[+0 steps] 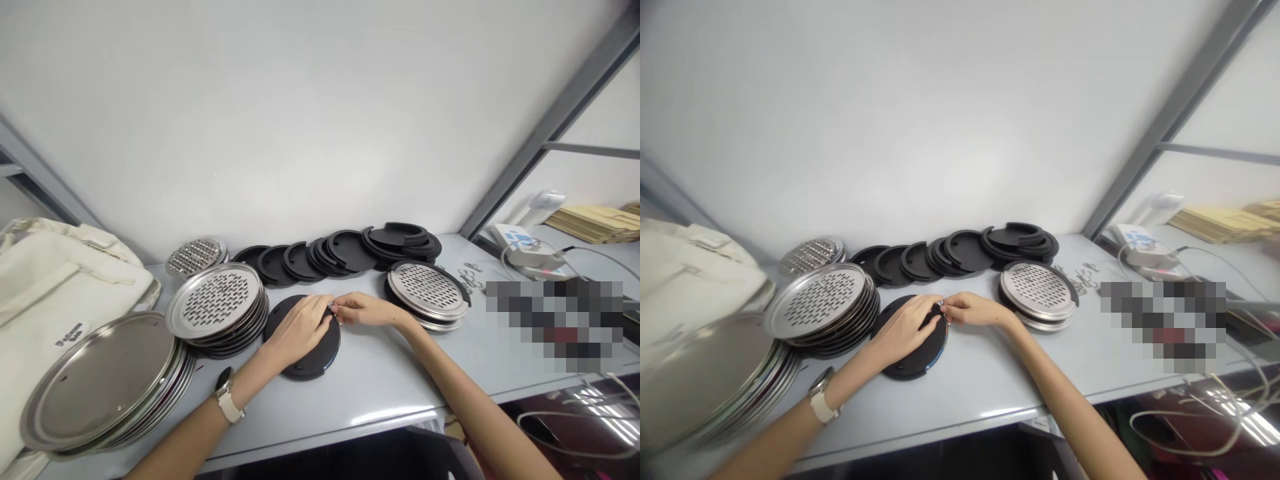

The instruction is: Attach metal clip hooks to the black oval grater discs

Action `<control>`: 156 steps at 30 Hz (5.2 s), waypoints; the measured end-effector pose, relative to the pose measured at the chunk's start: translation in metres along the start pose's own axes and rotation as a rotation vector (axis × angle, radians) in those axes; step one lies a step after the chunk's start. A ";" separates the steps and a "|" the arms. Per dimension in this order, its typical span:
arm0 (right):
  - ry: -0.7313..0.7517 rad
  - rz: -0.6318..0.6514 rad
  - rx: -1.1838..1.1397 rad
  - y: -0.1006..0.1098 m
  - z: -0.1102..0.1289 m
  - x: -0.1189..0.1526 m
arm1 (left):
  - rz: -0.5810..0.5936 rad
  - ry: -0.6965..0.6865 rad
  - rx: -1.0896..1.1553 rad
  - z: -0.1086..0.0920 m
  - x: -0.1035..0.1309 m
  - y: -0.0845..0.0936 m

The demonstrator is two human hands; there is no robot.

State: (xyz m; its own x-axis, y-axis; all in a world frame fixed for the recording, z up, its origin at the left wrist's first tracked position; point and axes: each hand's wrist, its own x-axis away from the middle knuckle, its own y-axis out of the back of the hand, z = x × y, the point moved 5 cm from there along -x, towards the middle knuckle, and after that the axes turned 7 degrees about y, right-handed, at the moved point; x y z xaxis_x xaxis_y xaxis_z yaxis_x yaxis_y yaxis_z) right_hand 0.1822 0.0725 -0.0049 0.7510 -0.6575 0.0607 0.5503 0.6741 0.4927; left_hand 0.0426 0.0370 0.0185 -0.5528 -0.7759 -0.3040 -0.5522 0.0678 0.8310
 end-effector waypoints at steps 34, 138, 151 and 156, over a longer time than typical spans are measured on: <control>-0.026 0.028 0.082 0.002 -0.001 0.002 | -0.014 0.012 0.074 0.005 0.000 -0.004; -0.146 -0.150 0.133 -0.016 0.012 0.020 | 0.106 -0.034 0.038 -0.002 0.000 -0.001; -0.139 -0.147 0.119 -0.017 0.009 0.020 | 0.118 -0.018 0.131 0.002 0.000 -0.002; -0.138 -0.143 0.135 -0.017 0.008 0.019 | 0.112 -0.012 0.146 0.005 -0.001 -0.004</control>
State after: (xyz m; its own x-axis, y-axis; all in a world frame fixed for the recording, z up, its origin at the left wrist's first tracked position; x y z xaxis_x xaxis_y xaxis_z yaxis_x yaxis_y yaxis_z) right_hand 0.1846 0.0460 -0.0053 0.6064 -0.7894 0.0956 0.5869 0.5254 0.6161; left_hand 0.0422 0.0404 0.0137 -0.6232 -0.7506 -0.2195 -0.5709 0.2448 0.7837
